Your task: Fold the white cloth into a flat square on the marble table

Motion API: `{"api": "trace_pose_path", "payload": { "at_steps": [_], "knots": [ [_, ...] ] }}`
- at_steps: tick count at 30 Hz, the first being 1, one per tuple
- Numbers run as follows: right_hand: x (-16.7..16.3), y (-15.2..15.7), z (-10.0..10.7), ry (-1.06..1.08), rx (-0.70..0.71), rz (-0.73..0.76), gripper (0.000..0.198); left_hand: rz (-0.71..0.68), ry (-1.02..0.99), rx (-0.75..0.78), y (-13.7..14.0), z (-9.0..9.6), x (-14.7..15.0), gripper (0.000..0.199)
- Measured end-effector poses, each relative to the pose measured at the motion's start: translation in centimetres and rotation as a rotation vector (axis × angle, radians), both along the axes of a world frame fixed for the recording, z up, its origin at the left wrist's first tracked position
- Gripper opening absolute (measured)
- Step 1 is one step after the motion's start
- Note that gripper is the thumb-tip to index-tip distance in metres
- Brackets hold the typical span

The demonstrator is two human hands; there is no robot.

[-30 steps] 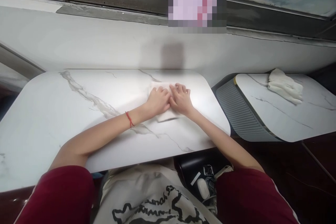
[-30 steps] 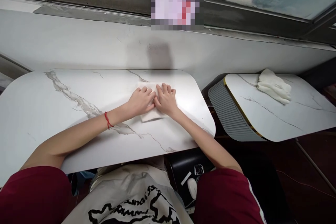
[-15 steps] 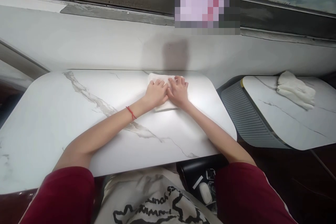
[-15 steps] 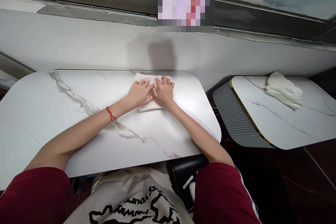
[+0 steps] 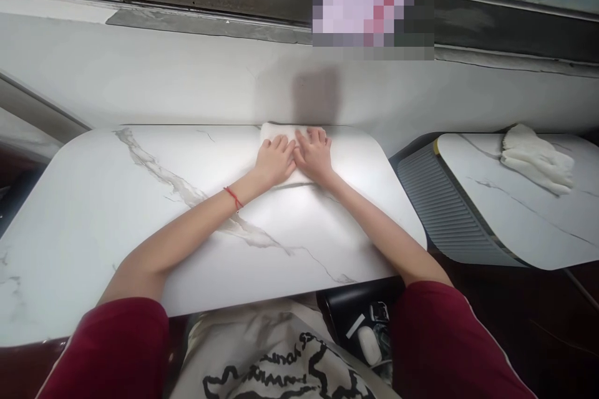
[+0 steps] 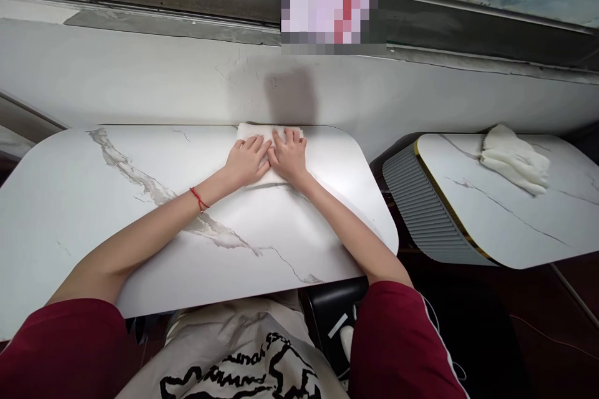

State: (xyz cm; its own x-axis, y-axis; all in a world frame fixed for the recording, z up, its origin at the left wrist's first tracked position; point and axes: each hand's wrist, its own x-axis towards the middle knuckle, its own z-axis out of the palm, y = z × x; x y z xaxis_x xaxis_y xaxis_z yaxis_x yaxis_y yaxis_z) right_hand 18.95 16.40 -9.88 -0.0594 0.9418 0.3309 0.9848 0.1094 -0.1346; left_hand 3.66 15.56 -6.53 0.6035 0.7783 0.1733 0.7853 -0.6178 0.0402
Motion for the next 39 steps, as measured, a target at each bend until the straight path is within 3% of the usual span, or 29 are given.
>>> {"api": "trace_pose_path", "payload": {
  "at_steps": [8,21,28,34,39],
  "knots": [
    [-1.5,3.4,0.1,0.011,0.029,-0.015,0.054,0.021,-0.114,0.046,3.0,-1.9,-1.5,0.057],
    [-1.8,1.5,0.8,0.029,-0.002,0.0,0.056,-0.015,-0.036,0.077,2.2,-1.5,-1.6,0.054],
    [-2.5,-4.0,0.7,-0.049,-0.03,0.051,0.059,-0.046,0.054,0.07,-3.3,-0.4,-2.8,0.052],
    [-3.0,-12.5,1.0,-0.171,-0.066,0.197,0.06,-0.108,0.222,0.055,-10.8,1.4,-4.6,0.052],
    [-3.7,-19.3,1.8,-0.215,-0.024,0.338,0.06,-0.159,0.341,-0.05,-16.2,3.7,-6.0,0.052]
  ]
}}
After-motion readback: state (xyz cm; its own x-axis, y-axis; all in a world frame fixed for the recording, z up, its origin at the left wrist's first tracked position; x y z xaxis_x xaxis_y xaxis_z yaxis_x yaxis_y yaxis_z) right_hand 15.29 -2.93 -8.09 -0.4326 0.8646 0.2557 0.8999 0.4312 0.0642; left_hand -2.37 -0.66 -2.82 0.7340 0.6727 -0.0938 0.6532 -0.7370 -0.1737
